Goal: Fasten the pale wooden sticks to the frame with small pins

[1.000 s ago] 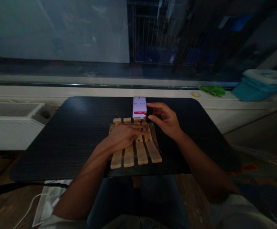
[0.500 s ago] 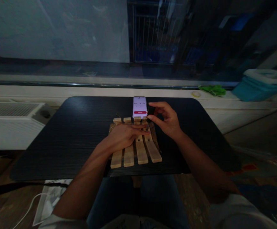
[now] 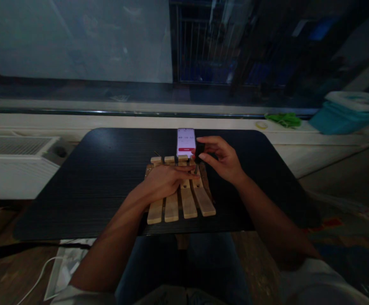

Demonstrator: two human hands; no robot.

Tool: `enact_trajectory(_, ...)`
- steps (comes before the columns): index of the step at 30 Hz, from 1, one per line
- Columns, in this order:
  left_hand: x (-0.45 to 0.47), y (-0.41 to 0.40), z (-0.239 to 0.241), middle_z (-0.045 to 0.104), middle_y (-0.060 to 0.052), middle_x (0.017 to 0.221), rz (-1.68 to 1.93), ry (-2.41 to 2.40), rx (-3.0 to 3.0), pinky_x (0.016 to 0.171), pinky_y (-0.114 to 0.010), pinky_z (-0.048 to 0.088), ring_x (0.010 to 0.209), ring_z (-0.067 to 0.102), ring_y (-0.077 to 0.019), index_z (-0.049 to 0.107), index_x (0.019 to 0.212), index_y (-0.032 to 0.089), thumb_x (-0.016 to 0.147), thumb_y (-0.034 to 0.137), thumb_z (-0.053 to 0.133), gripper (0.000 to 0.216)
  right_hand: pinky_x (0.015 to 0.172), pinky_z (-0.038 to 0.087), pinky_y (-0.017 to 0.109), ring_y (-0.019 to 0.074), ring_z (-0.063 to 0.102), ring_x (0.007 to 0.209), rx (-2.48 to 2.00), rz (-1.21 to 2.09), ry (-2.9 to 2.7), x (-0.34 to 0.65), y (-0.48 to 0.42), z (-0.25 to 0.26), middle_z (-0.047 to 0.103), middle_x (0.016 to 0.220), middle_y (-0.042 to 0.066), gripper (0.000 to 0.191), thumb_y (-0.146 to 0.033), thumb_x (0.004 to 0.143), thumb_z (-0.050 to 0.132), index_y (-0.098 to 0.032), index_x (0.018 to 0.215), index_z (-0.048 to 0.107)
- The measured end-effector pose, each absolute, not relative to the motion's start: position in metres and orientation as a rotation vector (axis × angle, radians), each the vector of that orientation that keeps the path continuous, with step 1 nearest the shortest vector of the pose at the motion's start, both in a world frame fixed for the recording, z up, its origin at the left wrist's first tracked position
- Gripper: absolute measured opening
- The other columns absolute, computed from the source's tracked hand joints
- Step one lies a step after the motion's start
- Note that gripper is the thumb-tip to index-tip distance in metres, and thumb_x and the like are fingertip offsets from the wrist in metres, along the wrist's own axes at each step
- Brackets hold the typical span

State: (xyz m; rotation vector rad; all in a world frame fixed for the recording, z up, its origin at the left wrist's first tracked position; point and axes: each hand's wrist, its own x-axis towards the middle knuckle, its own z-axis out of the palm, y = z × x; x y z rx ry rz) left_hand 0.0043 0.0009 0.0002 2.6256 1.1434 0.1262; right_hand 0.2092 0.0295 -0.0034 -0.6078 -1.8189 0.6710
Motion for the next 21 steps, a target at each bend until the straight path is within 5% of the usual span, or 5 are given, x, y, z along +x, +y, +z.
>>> enact_trajectory(9, 0.0024, 0.002, -0.0035, 0.044, 0.012, 0.142, 0.2, 1.1, 2.648, 0.098, -0.035, 0.049, 0.124, 0.054, -0.0198, 0.055, 0.127, 0.042, 0.081, 0.001, 0.044, 0.063, 0.071, 0.057, 0.03, 0.0124, 0.064, 0.079, -0.671, 0.502, -1.848, 0.2071, 0.0274, -0.0003, 0.067, 0.101, -0.001, 0.029, -0.036, 0.08, 0.066, -0.029, 0.109, 0.062)
enact_trajectory(21, 0.0027, 0.0014, -0.0005, 0.045, 0.011, 0.143, 0.186, 1.093, 2.64, 0.097, -0.034, 0.049, 0.123, 0.055, -0.0197, 0.055, 0.128, 0.041, 0.079, 0.0, 0.044, 0.064, 0.069, 0.056, 0.029, 0.0127, 0.063, 0.077, -0.706, 0.496, -1.825, 0.2108, 0.0266, -0.0023, 0.067, 0.099, -0.001, 0.03, -0.032, 0.078, 0.068, -0.029, 0.108, 0.061)
